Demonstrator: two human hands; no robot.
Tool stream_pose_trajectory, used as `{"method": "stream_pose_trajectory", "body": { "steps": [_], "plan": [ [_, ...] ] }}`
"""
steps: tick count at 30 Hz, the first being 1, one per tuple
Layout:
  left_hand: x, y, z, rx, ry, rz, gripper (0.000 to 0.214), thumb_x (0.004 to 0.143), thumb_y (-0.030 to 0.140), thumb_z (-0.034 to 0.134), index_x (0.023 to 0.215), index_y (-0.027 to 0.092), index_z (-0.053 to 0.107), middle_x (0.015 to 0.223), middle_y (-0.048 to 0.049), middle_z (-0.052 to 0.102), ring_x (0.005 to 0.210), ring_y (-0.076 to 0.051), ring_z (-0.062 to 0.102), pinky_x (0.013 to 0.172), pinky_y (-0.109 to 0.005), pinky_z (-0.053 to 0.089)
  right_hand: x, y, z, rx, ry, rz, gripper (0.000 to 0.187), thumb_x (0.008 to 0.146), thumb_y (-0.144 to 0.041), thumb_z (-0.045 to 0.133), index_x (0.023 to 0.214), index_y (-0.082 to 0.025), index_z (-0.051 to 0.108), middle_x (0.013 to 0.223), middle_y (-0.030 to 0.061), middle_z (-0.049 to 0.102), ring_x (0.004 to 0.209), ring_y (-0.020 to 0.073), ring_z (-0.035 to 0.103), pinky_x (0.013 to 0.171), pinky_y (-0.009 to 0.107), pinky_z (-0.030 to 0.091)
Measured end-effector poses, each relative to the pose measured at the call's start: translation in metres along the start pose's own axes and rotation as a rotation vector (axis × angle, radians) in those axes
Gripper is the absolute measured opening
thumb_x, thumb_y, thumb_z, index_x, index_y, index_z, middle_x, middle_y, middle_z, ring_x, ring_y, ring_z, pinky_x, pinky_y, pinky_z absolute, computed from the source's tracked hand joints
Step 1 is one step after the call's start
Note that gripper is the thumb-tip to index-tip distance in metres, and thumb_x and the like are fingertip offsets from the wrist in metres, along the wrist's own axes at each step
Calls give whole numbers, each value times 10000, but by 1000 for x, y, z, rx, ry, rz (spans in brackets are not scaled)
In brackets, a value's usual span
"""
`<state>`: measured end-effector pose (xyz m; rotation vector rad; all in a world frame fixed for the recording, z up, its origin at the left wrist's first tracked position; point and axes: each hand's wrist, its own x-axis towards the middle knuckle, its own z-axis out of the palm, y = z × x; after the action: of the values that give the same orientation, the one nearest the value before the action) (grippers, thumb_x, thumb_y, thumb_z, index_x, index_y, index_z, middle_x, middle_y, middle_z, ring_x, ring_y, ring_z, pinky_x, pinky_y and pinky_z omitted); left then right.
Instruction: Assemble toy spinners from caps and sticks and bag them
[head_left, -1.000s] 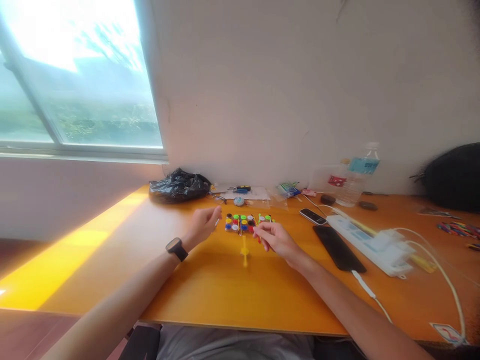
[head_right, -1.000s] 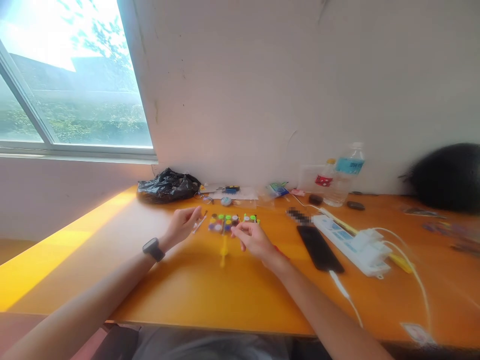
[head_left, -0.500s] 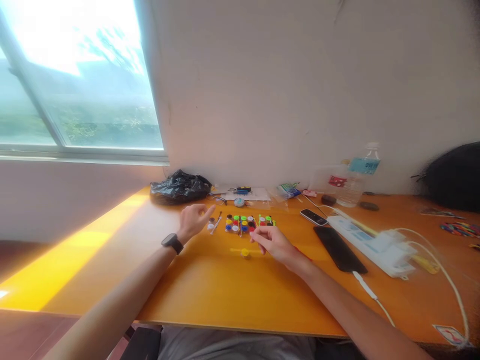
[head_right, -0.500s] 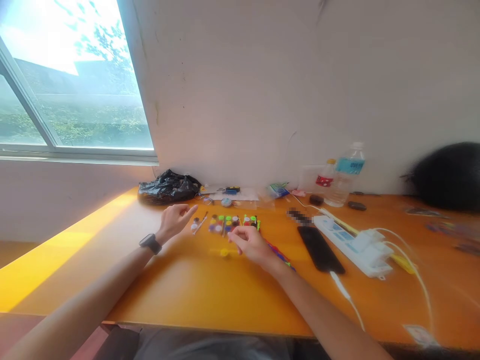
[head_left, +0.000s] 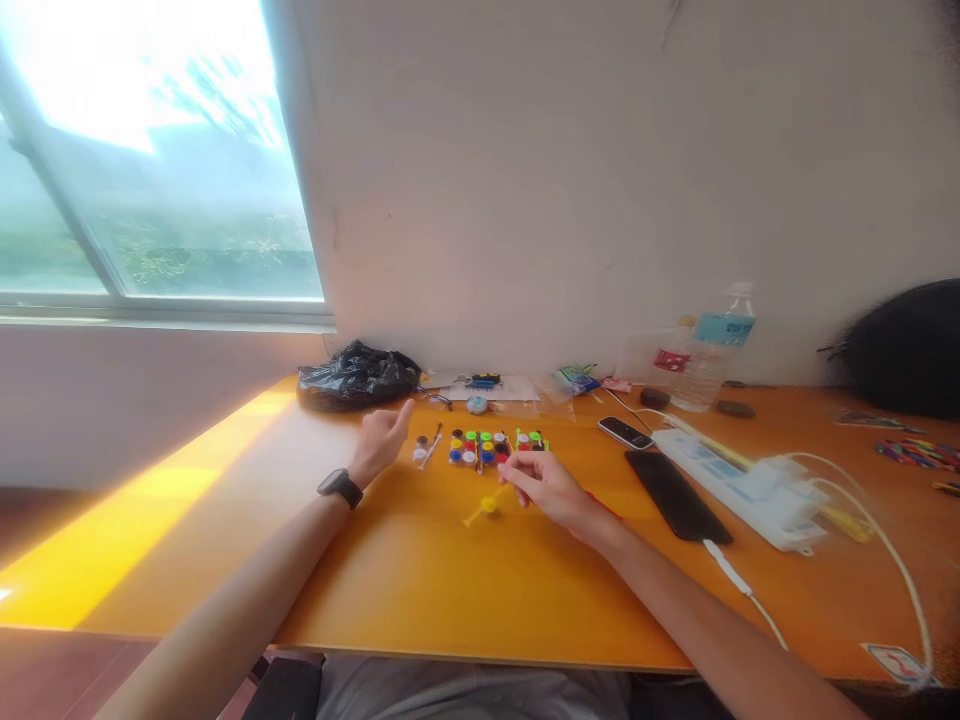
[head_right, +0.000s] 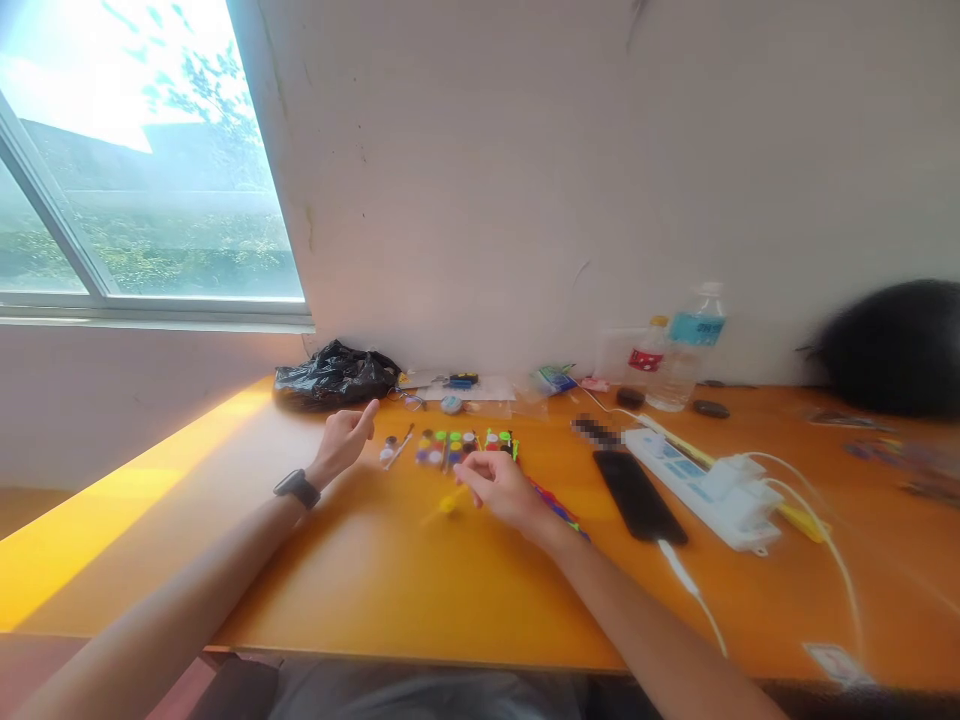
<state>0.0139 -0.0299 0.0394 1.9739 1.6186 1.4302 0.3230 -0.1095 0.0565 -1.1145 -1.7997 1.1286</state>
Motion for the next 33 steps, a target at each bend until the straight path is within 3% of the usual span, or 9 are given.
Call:
{"method": "stream_pose_trajectory", "body": {
  "steps": [4, 9, 12, 17, 24, 30, 33],
  "plan": [
    [1, 0, -1, 41, 32, -23, 725, 1033, 574, 380, 456, 205, 616, 508, -38, 606, 551, -181, 576, 611, -304, 370, 0, 1, 0, 2, -11, -1, 389, 937, -530, 635, 791, -171, 671, 566, -32, 525, 552, 126, 498, 590, 264, 341],
    [1, 1, -1, 64, -11, -34, 728, 1045, 566, 347, 476, 209, 630, 525, -37, 613, 564, -187, 588, 614, -309, 365, 0, 0, 0, 2, -13, 0, 395, 939, -535, 638, 795, -168, 672, 578, -27, 534, 567, 125, 502, 589, 261, 339],
    [0, 3, -1, 126, -32, -15, 691, 1026, 602, 387, 495, 205, 582, 512, -20, 567, 528, -169, 519, 584, -310, 313, -1, 0, 0, 1, -11, -1, 404, 936, -546, 639, 798, -168, 676, 578, -26, 534, 569, 127, 501, 586, 260, 340],
    [-1, 8, 1, 219, 46, 154, 572, 940, 596, 572, 544, 197, 466, 573, -12, 540, 632, -169, 463, 616, -293, 293, -1, -1, 0, 4, -19, -5, 409, 920, -558, 650, 786, -171, 666, 577, -28, 530, 566, 128, 501, 586, 261, 344],
    [-5, 12, 2, 86, 22, 92, 573, 964, 591, 524, 593, 197, 337, 544, 49, 319, 539, -109, 280, 549, -278, 192, -1, -3, 0, -3, -27, -12, 407, 920, -555, 643, 789, -170, 666, 593, -22, 540, 580, 132, 510, 593, 264, 361],
    [-6, 9, 3, -57, -11, 62, 495, 981, 586, 512, 683, 205, 412, 527, 81, 286, 510, -98, 248, 532, -254, 174, 0, -2, 0, -2, -17, -24, 405, 914, -558, 646, 779, -176, 659, 592, -26, 538, 577, 133, 515, 595, 263, 374],
    [-6, 6, 4, -23, -22, 79, 448, 989, 552, 517, 715, 198, 492, 547, 72, 345, 524, -104, 306, 539, -247, 209, 0, -1, 0, -8, -19, -24, 393, 917, -544, 646, 779, -177, 655, 595, -25, 540, 581, 134, 519, 599, 264, 376]
  ]
}}
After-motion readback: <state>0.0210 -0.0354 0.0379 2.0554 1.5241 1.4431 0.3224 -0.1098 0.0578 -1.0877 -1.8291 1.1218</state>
